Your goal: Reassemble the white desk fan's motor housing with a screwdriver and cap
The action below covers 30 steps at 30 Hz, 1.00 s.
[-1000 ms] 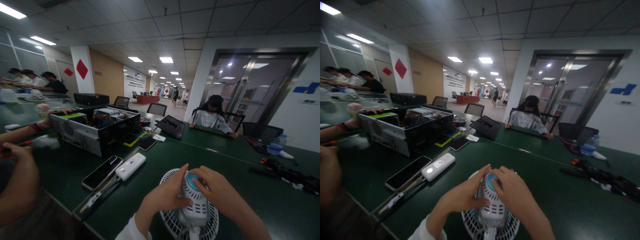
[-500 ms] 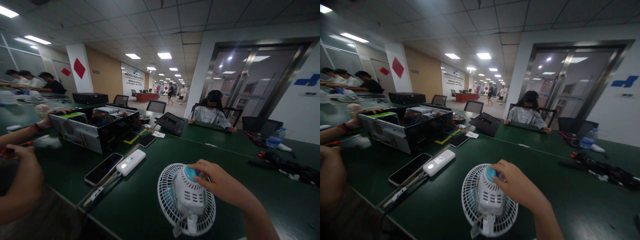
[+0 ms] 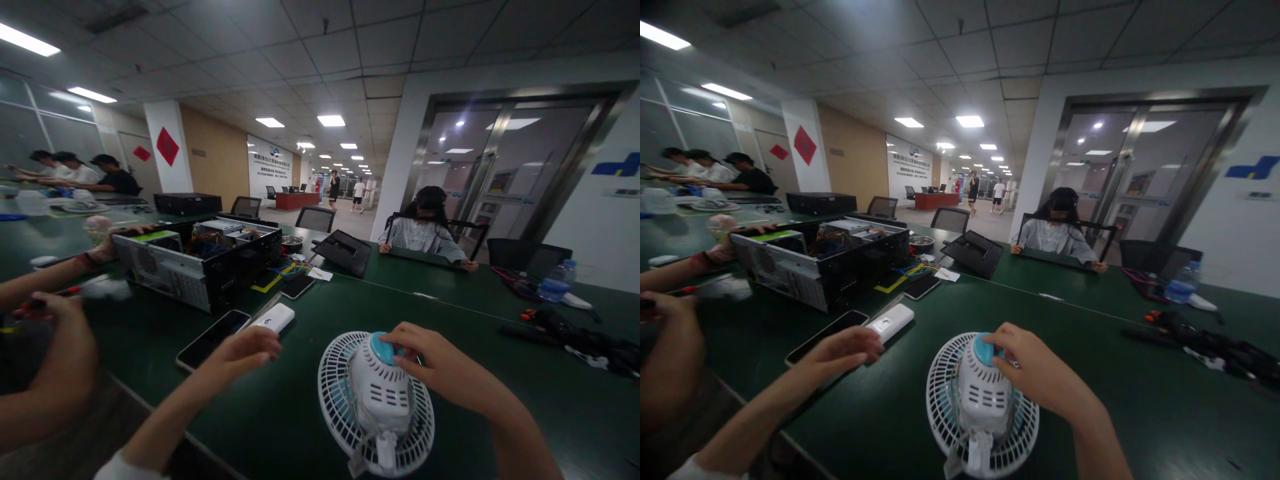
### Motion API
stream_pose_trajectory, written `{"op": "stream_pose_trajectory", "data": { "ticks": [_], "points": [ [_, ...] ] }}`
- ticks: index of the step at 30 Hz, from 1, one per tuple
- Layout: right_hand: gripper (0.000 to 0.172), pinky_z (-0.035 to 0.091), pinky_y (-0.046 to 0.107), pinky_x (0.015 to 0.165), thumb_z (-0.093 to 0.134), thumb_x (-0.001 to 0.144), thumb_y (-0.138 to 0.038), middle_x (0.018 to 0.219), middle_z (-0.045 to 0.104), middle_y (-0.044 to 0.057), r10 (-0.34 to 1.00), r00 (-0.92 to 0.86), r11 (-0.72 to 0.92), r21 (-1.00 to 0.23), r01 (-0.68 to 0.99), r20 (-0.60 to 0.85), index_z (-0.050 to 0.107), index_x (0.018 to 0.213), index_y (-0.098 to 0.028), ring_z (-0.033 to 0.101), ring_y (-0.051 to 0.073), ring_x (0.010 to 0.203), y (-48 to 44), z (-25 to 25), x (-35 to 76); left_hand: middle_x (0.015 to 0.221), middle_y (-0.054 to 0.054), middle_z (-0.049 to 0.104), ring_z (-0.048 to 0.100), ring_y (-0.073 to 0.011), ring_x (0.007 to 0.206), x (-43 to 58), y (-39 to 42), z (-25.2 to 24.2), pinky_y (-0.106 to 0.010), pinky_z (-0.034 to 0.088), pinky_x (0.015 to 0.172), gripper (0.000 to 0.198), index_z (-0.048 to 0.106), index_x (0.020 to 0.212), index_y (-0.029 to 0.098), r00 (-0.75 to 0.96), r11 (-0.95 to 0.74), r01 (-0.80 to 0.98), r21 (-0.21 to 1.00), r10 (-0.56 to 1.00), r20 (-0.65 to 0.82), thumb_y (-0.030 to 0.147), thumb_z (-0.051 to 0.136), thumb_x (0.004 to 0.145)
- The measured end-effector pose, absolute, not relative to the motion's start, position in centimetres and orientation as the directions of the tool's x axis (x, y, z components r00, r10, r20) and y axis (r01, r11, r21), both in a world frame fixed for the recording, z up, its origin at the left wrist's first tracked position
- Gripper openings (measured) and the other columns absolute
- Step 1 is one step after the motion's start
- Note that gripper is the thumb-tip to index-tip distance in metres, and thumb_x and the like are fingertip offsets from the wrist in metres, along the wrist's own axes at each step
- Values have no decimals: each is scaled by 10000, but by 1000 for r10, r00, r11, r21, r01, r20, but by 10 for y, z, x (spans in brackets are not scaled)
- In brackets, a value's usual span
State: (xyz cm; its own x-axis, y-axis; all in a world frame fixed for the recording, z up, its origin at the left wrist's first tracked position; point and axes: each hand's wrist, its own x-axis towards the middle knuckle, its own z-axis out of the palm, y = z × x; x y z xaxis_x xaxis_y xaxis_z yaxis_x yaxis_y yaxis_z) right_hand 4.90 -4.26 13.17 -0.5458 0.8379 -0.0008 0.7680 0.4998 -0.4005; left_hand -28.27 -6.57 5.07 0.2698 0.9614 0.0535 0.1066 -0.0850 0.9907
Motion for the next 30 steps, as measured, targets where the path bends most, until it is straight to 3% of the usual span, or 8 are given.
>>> {"op": "stream_pose_trajectory", "data": {
  "ticks": [4, 7, 9, 14, 18, 22, 25, 30],
  "points": [
    [313, 427, 297, 779, 459, 845, -230, 1003, 569, 57, 849, -529, 480, -417, 772, -4, 596, 1125, -206, 547, 158, 844, -41, 130, 49, 1310, -95, 481, 433, -250, 1216, -214, -18, 34, -444, 299, 1046, 596, 446, 1237, 203, 586, -298, 269, 916, 806, 90, 367, 679, 713],
    [308, 432, 290, 764, 466, 844, -245, 1001, 574, 51, 852, -524, 478, -428, 767, 13, 595, 1122, -214, 551, 154, 834, -39, 128, 51, 1414, -167, 327, 339, -296, 1283, -171, 8, 29, -457, 243, 1079, 968, 250, 1373, 149, 686, -391, 244, 887, 716, 127, 376, 771, 589],
    [300, 430, 290, 760, 473, 843, -249, 998, 577, 51, 855, -518, 478, -426, 768, 26, 594, 1116, -213, 549, 153, 831, -37, 126, 52, 1432, -189, 277, 296, -330, 1301, -151, 21, 28, -478, 224, 1082, 1092, 206, 1390, 140, 720, -426, 216, 878, 677, 151, 380, 809, 512],
    [249, 414, 286, 752, 494, 837, -218, 973, 582, 40, 861, -508, 476, -415, 775, 39, 598, 1063, -203, 539, 145, 820, -34, 125, 54, 1300, -123, 457, 420, -321, 1210, -131, 35, 21, -482, 311, 1029, 937, 380, 1296, 195, 773, -358, -28, 933, 585, 247, 375, 820, 489],
    [175, 388, 288, 722, 535, 816, -196, 909, 586, 23, 864, -503, 476, -389, 788, 38, 608, 975, -190, 527, 139, 771, -34, 126, 47, 1233, -91, 501, 452, -294, 1179, -131, 33, 7, -463, 353, 999, 828, 429, 1240, 197, 760, -225, -214, 951, 572, 307, 370, 809, 525],
    [82, 365, 272, 643, 554, 808, -220, 805, 578, 13, 871, -484, 478, -360, 802, 77, 612, 849, -179, 510, 138, 715, -31, 123, 36, 1230, -89, 510, 465, -288, 1168, -132, 27, 1, -465, 357, 991, 838, 413, 1242, 199, 747, -184, -249, 951, 588, 310, 339, 818, 521],
    [105, 367, 260, 618, 527, 827, -226, 756, 564, 11, 866, -487, 491, -377, 785, 115, 610, 800, -167, 502, 132, 688, -28, 121, 37, 1212, -90, 526, 482, -289, 1150, -131, 25, 1, -469, 363, 981, 818, 420, 1233, 200, 745, -170, -252, 953, 594, 303, 338, 815, 530],
    [202, 416, 260, 733, 490, 851, -221, 922, 567, 24, 799, -598, 543, -502, 673, 64, 628, 999, -218, 534, 133, 814, -26, 122, 53, 1256, -95, 495, 454, -294, 1188, -131, 25, 1, -476, 308, 1022, 819, 407, 1249, 209, 740, -183, -274, 944, 587, 328, 312, 811, 545]
  ]
}}
